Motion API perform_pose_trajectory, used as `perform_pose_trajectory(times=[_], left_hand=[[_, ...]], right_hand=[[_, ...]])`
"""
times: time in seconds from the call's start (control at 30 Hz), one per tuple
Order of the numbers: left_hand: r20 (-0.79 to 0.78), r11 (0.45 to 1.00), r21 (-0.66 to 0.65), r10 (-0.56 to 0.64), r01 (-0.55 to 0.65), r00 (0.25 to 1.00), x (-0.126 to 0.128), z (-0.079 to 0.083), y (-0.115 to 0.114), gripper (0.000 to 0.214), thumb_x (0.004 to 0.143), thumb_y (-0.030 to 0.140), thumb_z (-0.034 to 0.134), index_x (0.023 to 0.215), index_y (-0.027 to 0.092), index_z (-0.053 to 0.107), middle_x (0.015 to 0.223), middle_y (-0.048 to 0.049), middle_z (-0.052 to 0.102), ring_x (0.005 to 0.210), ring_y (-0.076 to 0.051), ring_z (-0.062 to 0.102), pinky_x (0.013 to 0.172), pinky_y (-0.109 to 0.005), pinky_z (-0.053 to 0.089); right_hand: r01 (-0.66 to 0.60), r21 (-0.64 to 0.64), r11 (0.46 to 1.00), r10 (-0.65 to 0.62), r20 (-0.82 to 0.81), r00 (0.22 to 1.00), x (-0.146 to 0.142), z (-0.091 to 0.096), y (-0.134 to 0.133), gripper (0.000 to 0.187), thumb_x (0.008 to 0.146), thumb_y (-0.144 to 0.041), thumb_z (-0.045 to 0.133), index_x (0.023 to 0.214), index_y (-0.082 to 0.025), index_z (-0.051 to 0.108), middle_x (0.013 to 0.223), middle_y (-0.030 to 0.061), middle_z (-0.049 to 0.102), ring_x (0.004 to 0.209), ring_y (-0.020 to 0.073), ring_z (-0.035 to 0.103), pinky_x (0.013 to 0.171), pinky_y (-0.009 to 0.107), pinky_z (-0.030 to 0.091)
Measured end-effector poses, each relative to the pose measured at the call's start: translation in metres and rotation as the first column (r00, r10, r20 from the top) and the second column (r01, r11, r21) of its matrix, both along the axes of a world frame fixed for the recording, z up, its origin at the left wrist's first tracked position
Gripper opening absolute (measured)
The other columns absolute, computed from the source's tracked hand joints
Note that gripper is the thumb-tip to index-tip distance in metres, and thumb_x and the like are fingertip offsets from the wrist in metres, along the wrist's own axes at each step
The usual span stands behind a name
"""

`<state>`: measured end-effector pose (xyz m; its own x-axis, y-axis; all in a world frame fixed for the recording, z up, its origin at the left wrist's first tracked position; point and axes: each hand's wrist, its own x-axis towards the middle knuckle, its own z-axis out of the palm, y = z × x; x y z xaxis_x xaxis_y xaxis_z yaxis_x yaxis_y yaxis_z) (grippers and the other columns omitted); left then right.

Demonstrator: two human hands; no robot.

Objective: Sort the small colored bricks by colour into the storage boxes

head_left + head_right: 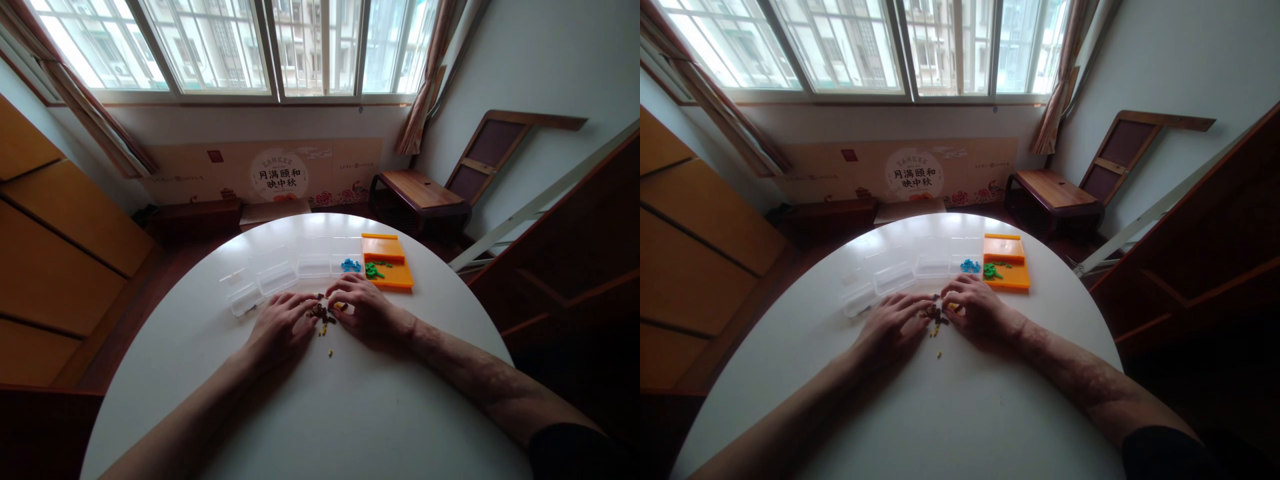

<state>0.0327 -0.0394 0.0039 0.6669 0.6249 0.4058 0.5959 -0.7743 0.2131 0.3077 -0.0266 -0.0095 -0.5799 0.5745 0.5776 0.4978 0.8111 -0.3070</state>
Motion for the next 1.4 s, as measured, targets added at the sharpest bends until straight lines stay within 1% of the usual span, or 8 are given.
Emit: perform_pose_trajectory(times=[0.27, 0.4, 0.5, 0.63, 0.73, 0.97, 1.23, 1.4], left_hand=[[-0.011, 1.0, 0.001, 0.003, -0.003, 1.0, 0.001, 0.001, -0.002, 0.025, 0.11, 0.033, 0.06, 0.13, 0.03, 0.074, 0.141, -0.0033, 0.076, 0.125, -0.026, 0.071, 0.11, -0.046, 0.05], [-0.022, 1.0, -0.002, 0.013, -0.013, 1.0, 0.002, 0.003, -0.003, 0.024, 0.11, 0.036, 0.06, 0.129, 0.029, 0.073, 0.139, -0.0044, 0.077, 0.124, -0.026, 0.071, 0.109, -0.046, 0.05], [-0.021, 1.0, -0.001, 0.022, -0.022, 1.0, 0.001, 0.002, -0.004, 0.026, 0.109, 0.037, 0.06, 0.13, 0.028, 0.073, 0.138, -0.0051, 0.077, 0.122, -0.027, 0.071, 0.108, -0.047, 0.05], [-0.015, 1.0, -0.004, 0.026, -0.026, 1.0, 0.0, -0.001, -0.004, 0.026, 0.109, 0.038, 0.061, 0.129, 0.028, 0.073, 0.137, -0.0057, 0.077, 0.122, -0.027, 0.071, 0.109, -0.047, 0.05], [-0.013, 1.0, 0.004, 0.027, -0.027, 1.0, 0.0, -0.002, -0.003, 0.025, 0.108, 0.037, 0.062, 0.129, 0.027, 0.073, 0.135, -0.0066, 0.077, 0.122, -0.027, 0.071, 0.11, -0.048, 0.05], [-0.027, 0.999, 0.012, 0.052, -0.051, 0.998, -0.002, -0.004, -0.002, 0.032, 0.107, 0.04, 0.063, 0.134, 0.026, 0.073, 0.133, -0.0088, 0.075, 0.12, -0.029, 0.069, 0.107, -0.048, 0.051], [-0.068, 0.998, 0.008, 0.064, -0.064, 0.996, -0.003, -0.006, -0.002, 0.043, 0.107, 0.043, 0.064, 0.148, 0.03, 0.068, 0.137, -0.0091, 0.07, 0.124, -0.031, 0.064, 0.109, -0.05, 0.051], [-0.071, 0.997, 0.006, 0.08, -0.08, 0.994, -0.003, -0.006, -0.003, 0.038, 0.107, 0.044, 0.063, 0.141, 0.028, 0.07, 0.138, -0.0092, 0.069, 0.125, -0.031, 0.063, 0.11, -0.05, 0.05]], right_hand=[[-0.004, 0.048, 0.999, 0.004, -0.006, 1.0, 0.0, -0.005, 0.005, 0.007, 0.099, -0.019, 0.075, 0.096, -0.026, 0.075, 0.113, 0.002, 0.082, 0.102, 0.0229, 0.069, 0.101, 0.043, 0.053], [0.018, 0.069, 0.997, -0.011, -0.094, 0.995, 0.002, -0.006, 0.008, 0.005, 0.102, -0.023, 0.073, 0.1, -0.027, 0.075, 0.107, 0.0009, 0.083, 0.098, 0.0232, 0.07, 0.102, 0.043, 0.053], [0.201, 0.04, 0.979, -0.186, -0.234, 0.954, 0.007, -0.008, 0.011, 0.006, 0.104, -0.025, 0.072, 0.1, -0.028, 0.076, 0.101, 0.001, 0.082, 0.097, 0.0238, 0.071, 0.101, 0.043, 0.054], [0.485, -0.069, 0.872, -0.475, -0.365, 0.801, 0.018, -0.013, 0.019, 0.008, 0.102, -0.031, 0.075, 0.096, -0.027, 0.078, 0.089, 0.002, 0.08, 0.087, 0.0253, 0.07, 0.1, 0.046, 0.053], [0.559, -0.173, 0.811, -0.578, -0.384, 0.72, 0.023, -0.018, 0.024, 0.01, 0.1, -0.035, 0.076, 0.099, -0.026, 0.079, 0.087, 0.0031, 0.078, 0.082, 0.0257, 0.069, 0.095, 0.046, 0.055], [0.48, -0.122, 0.869, -0.491, -0.343, 0.801, 0.018, -0.014, 0.021, 0.007, 0.099, -0.024, 0.07, 0.1, -0.026, 0.076, 0.097, 0.0032, 0.082, 0.089, 0.0257, 0.073, 0.102, 0.047, 0.052], [0.412, -0.107, 0.905, -0.425, -0.296, 0.856, 0.015, -0.011, 0.017, 0.009, 0.098, -0.022, 0.068, 0.097, -0.026, 0.075, 0.092, 0.0025, 0.078, 0.092, 0.0257, 0.071, 0.1, 0.044, 0.051], [0.396, -0.098, 0.913, -0.407, -0.284, 0.868, 0.014, -0.007, 0.015, 0.008, 0.098, -0.021, 0.068, 0.096, -0.026, 0.074, 0.09, 0.0028, 0.077, 0.093, 0.0257, 0.07, 0.1, 0.044, 0.051]])
